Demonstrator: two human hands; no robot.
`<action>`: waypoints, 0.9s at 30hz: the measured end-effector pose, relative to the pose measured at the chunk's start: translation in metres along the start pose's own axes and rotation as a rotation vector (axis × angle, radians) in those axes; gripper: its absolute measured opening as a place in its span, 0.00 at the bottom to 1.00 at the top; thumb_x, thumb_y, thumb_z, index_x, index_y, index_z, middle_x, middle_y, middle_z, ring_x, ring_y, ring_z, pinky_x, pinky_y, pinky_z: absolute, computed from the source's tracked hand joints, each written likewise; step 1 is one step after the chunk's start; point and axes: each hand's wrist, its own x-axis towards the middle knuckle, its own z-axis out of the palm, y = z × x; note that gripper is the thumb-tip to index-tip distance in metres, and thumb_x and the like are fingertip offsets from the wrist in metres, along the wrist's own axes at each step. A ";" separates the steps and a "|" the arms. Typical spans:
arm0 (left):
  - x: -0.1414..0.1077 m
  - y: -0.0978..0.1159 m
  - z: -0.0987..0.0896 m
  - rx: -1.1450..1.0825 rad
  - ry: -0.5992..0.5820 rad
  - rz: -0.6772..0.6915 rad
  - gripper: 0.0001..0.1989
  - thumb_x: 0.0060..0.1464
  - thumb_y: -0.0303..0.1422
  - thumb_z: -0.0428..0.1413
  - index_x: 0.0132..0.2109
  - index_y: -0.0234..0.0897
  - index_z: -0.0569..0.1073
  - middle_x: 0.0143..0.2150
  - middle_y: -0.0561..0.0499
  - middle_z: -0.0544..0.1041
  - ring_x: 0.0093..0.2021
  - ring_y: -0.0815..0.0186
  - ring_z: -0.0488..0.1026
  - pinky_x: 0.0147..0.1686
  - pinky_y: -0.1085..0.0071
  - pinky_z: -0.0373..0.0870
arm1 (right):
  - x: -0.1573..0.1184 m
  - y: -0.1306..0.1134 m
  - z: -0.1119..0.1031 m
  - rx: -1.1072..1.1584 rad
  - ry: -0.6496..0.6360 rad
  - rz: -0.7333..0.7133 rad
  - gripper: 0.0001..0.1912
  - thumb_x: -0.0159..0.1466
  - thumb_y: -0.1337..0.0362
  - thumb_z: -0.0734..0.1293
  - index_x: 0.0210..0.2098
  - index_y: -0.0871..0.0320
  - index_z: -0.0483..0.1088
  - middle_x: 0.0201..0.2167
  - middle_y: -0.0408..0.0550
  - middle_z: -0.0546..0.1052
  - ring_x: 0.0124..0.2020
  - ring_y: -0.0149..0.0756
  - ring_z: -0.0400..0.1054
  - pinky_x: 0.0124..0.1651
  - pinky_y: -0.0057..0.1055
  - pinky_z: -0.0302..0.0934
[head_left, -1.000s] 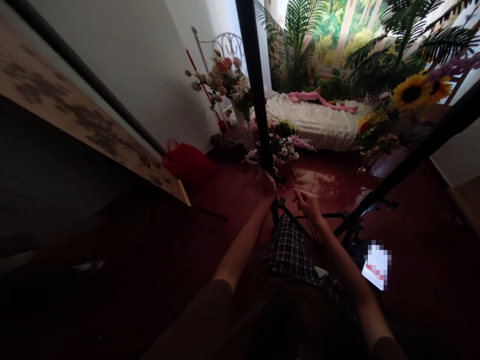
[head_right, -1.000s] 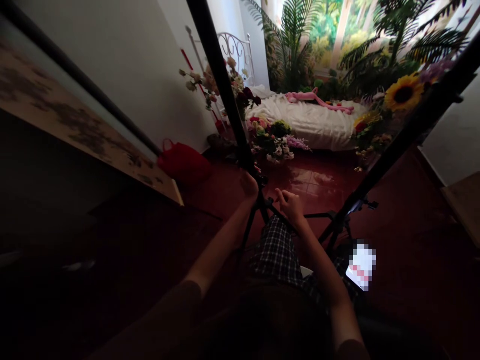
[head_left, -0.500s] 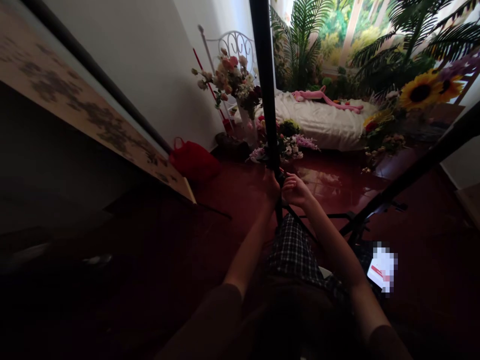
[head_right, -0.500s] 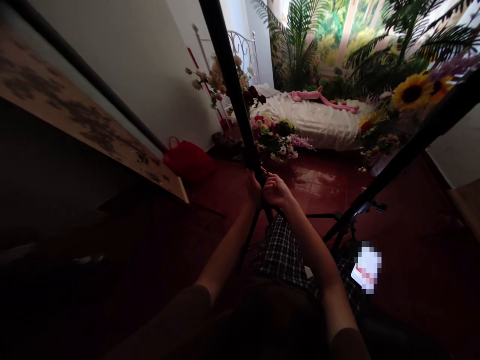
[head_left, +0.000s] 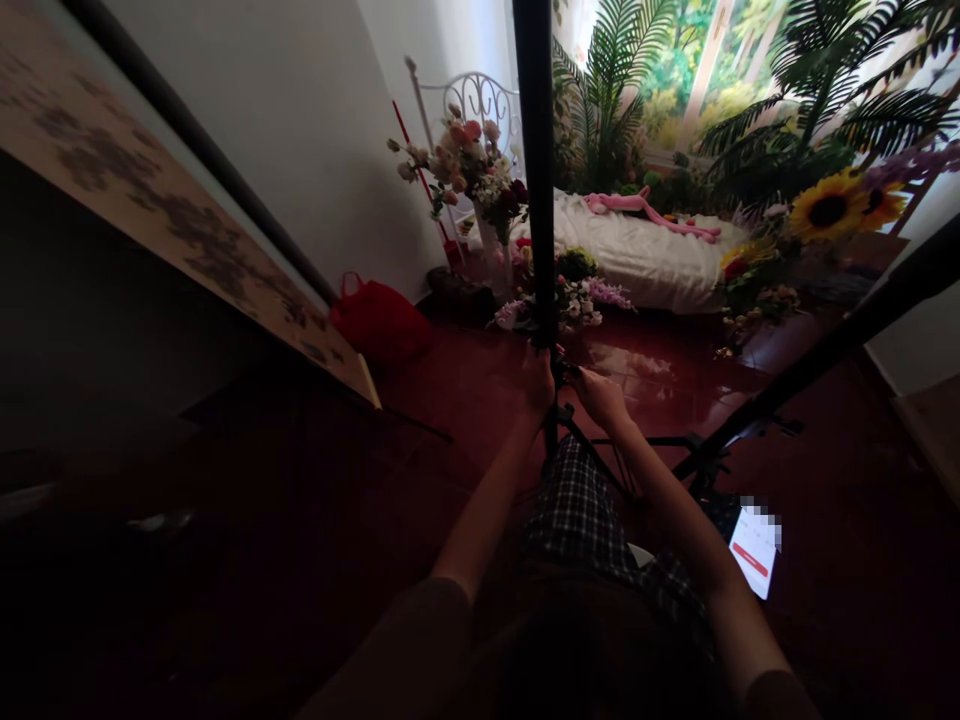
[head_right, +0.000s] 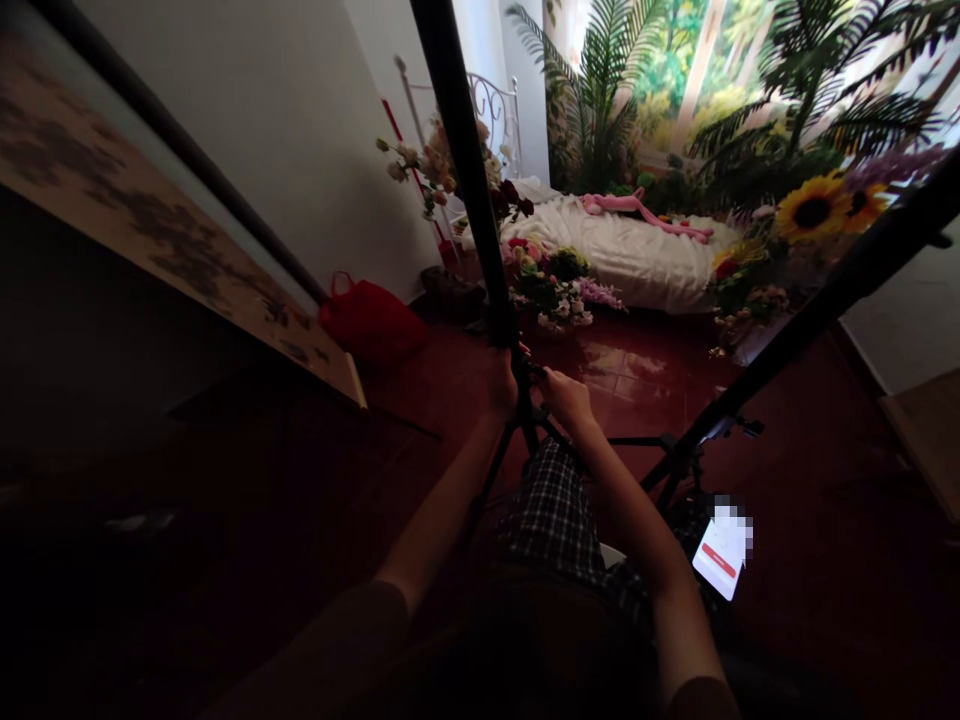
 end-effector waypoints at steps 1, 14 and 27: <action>-0.001 0.001 0.000 -0.012 0.001 -0.004 0.24 0.65 0.49 0.37 0.38 0.39 0.69 0.36 0.48 0.73 0.32 0.68 0.70 0.36 0.69 0.70 | 0.000 0.002 -0.001 -0.062 0.008 -0.027 0.07 0.66 0.57 0.64 0.38 0.51 0.73 0.33 0.49 0.77 0.33 0.37 0.70 0.33 0.28 0.56; 0.004 0.002 -0.015 0.013 -0.159 0.064 0.26 0.63 0.53 0.40 0.45 0.39 0.72 0.43 0.45 0.77 0.42 0.65 0.76 0.46 0.67 0.72 | 0.021 -0.005 0.066 0.670 0.087 0.044 0.22 0.55 0.53 0.67 0.47 0.56 0.66 0.35 0.43 0.75 0.38 0.34 0.69 0.42 0.29 0.65; 0.035 0.019 -0.006 0.117 -0.048 0.189 0.22 0.62 0.53 0.46 0.45 0.39 0.67 0.29 0.51 0.75 0.31 0.67 0.75 0.39 0.70 0.72 | 0.020 -0.003 0.068 0.694 0.069 0.044 0.22 0.58 0.53 0.65 0.48 0.55 0.60 0.35 0.41 0.72 0.35 0.32 0.68 0.41 0.28 0.63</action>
